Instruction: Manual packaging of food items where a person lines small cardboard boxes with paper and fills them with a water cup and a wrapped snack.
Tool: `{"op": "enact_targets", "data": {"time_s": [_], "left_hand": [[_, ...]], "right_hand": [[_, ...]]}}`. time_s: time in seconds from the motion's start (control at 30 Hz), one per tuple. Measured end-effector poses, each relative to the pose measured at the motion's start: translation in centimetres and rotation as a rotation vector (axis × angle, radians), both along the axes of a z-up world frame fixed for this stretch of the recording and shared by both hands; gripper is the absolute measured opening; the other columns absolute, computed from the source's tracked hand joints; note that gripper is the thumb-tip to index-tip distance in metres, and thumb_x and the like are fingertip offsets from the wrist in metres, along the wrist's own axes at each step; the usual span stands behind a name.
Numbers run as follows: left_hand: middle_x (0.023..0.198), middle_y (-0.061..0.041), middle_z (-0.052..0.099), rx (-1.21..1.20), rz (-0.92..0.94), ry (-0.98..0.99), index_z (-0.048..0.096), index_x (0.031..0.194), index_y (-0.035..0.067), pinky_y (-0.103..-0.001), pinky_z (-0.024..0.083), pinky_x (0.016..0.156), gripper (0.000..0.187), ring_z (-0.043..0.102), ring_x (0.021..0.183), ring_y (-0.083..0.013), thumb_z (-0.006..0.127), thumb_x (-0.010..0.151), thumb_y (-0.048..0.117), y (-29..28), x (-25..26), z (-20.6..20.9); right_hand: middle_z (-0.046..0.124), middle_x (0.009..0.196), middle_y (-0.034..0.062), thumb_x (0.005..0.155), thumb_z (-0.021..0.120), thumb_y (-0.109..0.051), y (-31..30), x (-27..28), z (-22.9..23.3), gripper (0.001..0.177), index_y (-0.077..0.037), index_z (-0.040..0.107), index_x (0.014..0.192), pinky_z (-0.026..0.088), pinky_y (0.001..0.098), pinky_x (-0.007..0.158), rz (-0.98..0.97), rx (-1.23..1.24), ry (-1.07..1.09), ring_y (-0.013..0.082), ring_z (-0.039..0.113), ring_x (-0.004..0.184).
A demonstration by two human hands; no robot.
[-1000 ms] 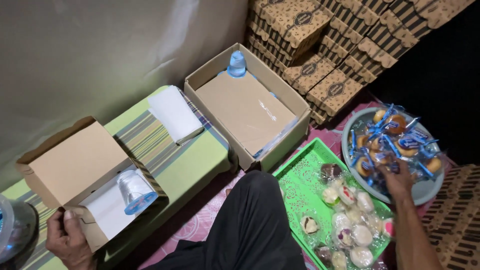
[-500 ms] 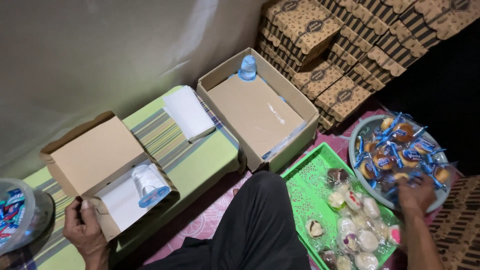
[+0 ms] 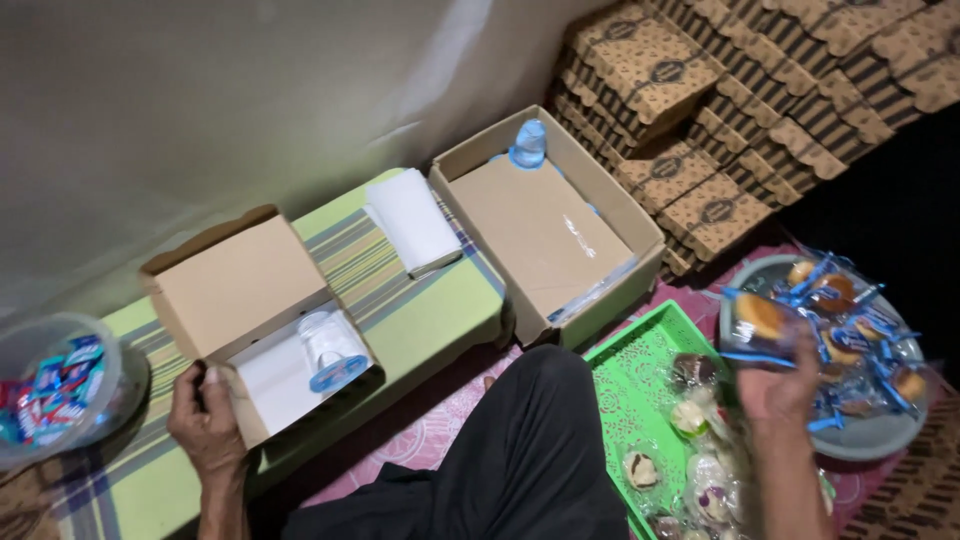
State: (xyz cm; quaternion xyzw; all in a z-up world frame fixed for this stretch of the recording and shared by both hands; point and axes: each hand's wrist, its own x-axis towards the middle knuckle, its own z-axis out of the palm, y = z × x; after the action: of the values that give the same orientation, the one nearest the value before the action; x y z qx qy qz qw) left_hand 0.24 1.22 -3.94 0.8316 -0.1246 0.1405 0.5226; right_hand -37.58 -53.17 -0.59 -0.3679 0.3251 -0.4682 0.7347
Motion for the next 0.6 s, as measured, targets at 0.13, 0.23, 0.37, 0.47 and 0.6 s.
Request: {"op": "enact_targets", "data": {"time_s": [0.13,0.23,0.37,0.47,0.6], "left_hand": [[0.098,-0.018,0.06,-0.049,-0.011,0.05,0.057,0.123,-0.01,-0.035,0.047,0.068,0.022,0.054,0.078,-0.0237,0.049,0.11,0.007,-0.3,-0.2,0.8],[0.092,-0.013,0.061,-0.093,-0.003,0.089,0.06,0.123,-0.007,-0.032,0.044,0.067,0.024,0.052,0.075,-0.0198,0.054,0.108,0.01,-0.2,-0.1,0.2],[0.115,-0.027,0.064,-0.258,0.035,0.111,0.06,0.133,-0.002,-0.051,0.05,0.094,0.033,0.059,0.101,-0.0294,0.059,0.109,0.02,-0.5,-0.4,1.0],[0.121,-0.03,0.063,-0.302,0.049,0.131,0.056,0.137,-0.003,-0.052,0.049,0.099,0.039,0.061,0.109,-0.0363,0.055,0.109,0.023,-0.4,-1.5,3.9],[0.126,-0.024,0.064,-0.156,0.172,-0.016,0.048,0.131,-0.009,-0.038,0.055,0.096,0.028,0.065,0.113,-0.03,0.047,0.105,0.002,0.8,-4.4,7.4]], "right_hand": [[0.048,0.137,0.0047,0.079,0.072,-0.031,4.8,7.1,3.5,0.053,-0.02,0.041,0.121,0.048,0.0398,0.113,0.114,-0.133,0.042,0.0216,0.052,0.123],[0.054,0.134,0.0033,0.085,0.063,-0.015,7.8,10.5,4.2,0.06,-0.018,0.048,0.144,0.05,0.0351,0.101,0.27,-0.157,-0.072,0.0208,0.057,0.119],[0.06,0.128,0.0064,0.085,0.066,-0.012,13.0,14.7,5.0,0.064,-0.014,0.048,0.146,0.056,0.0491,0.107,0.286,-0.128,-0.048,0.0253,0.063,0.12],[0.063,0.119,0.0054,0.083,0.066,-0.007,17.4,17.0,6.6,0.057,-0.013,0.052,0.138,0.056,0.0519,0.105,0.378,-0.032,-0.125,0.0265,0.065,0.115],[0.054,0.136,0.0145,0.083,0.058,0.003,20.5,18.1,6.9,0.073,-0.01,0.041,0.153,0.051,0.0369,0.098,0.652,0.093,-0.252,0.0251,0.059,0.111]]}}
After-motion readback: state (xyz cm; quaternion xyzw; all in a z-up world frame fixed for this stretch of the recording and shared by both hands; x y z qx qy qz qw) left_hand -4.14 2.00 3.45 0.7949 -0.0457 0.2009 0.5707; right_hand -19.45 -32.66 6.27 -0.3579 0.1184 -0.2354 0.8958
